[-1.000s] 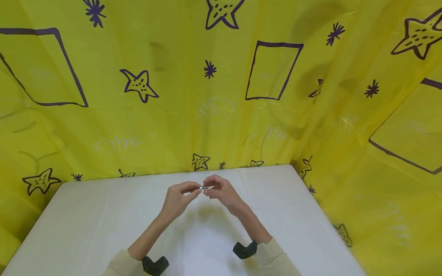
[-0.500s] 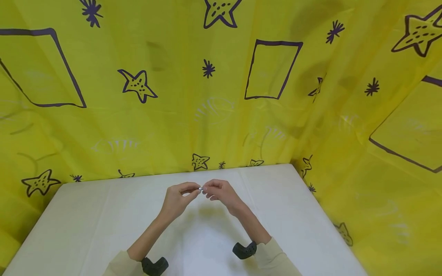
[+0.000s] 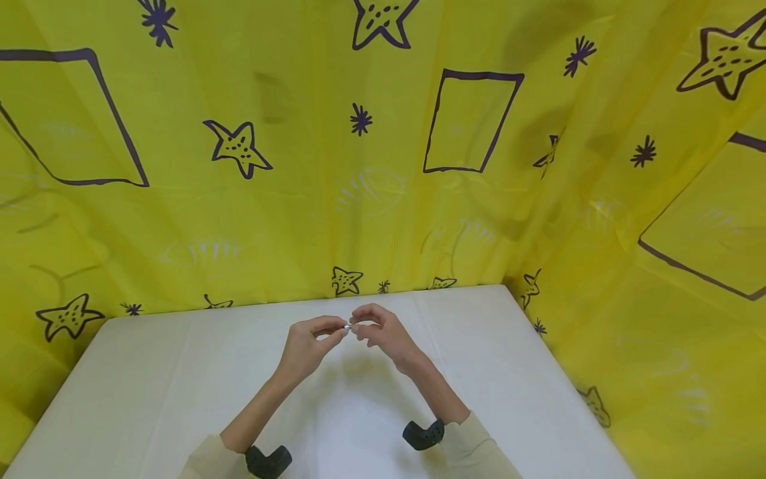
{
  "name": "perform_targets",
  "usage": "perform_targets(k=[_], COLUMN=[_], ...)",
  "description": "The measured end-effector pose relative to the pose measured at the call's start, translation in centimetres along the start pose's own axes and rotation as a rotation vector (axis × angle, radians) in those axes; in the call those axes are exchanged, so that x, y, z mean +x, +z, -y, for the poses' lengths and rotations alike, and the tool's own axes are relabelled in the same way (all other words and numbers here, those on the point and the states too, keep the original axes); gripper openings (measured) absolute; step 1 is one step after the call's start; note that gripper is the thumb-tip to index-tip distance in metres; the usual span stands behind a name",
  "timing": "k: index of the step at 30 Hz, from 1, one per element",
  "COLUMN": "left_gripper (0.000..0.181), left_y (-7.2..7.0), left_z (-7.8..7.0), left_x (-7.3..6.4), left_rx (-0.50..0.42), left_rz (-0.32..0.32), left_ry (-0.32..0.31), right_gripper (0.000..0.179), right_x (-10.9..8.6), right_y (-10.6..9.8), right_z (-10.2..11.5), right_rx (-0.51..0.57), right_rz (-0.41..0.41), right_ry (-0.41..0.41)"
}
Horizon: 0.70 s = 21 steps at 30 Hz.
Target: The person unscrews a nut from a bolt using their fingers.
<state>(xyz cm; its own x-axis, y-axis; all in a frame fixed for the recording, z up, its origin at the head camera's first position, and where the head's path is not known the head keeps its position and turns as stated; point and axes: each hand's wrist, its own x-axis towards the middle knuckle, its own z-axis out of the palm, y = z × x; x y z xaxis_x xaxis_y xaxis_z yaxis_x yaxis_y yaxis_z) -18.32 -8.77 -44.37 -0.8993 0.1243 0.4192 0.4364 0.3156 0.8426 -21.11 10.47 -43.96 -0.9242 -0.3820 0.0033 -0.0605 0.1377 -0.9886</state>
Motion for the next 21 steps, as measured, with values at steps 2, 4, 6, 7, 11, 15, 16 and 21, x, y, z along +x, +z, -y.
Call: perform_targets(k=[2,4,6,7,11,15,16,21], left_gripper=[0.013,0.014,0.014,0.013,0.013,0.013,0.013,0.013], left_y=[0.0,0.0,0.1,0.1,0.0,-0.1,-0.1,0.0], left_z=[0.1,0.2,0.1,0.1,-0.2,-0.2,-0.2,-0.2], left_x=[0.0,-0.1,-0.1,-0.1,-0.1,-0.2,-0.2,-0.1], left_rx=[0.002,0.003,0.006,0.006,0.007,0.012,0.013,0.01], left_rz=[-0.001,-0.001,0.0,0.001,0.007,-0.003,-0.006,-0.013], left_ry=[0.005,0.013,0.017,0.019,0.017,0.017,0.017,0.028], right_gripper=[0.03,0.033,0.035,0.035,0.028,0.019,0.019,0.018], right_x=[0.0,0.1,0.1,0.1,0.1,0.0,0.0,-0.5], right_y=[0.0,0.0,0.0,0.0,0.0,0.0,0.0,0.1], right_z=[0.0,0.0,0.0,0.0,-0.1,-0.1,-0.1,0.9], right_rx=[-0.024,-0.045,-0.061,-0.061,-0.04,-0.01,-0.009,-0.01], right_rz=[-0.006,-0.006,-0.001,0.001,0.0,0.009,0.013,0.017], right_ry=[0.02,0.038,0.046,0.05,0.043,0.006,-0.005,-0.027])
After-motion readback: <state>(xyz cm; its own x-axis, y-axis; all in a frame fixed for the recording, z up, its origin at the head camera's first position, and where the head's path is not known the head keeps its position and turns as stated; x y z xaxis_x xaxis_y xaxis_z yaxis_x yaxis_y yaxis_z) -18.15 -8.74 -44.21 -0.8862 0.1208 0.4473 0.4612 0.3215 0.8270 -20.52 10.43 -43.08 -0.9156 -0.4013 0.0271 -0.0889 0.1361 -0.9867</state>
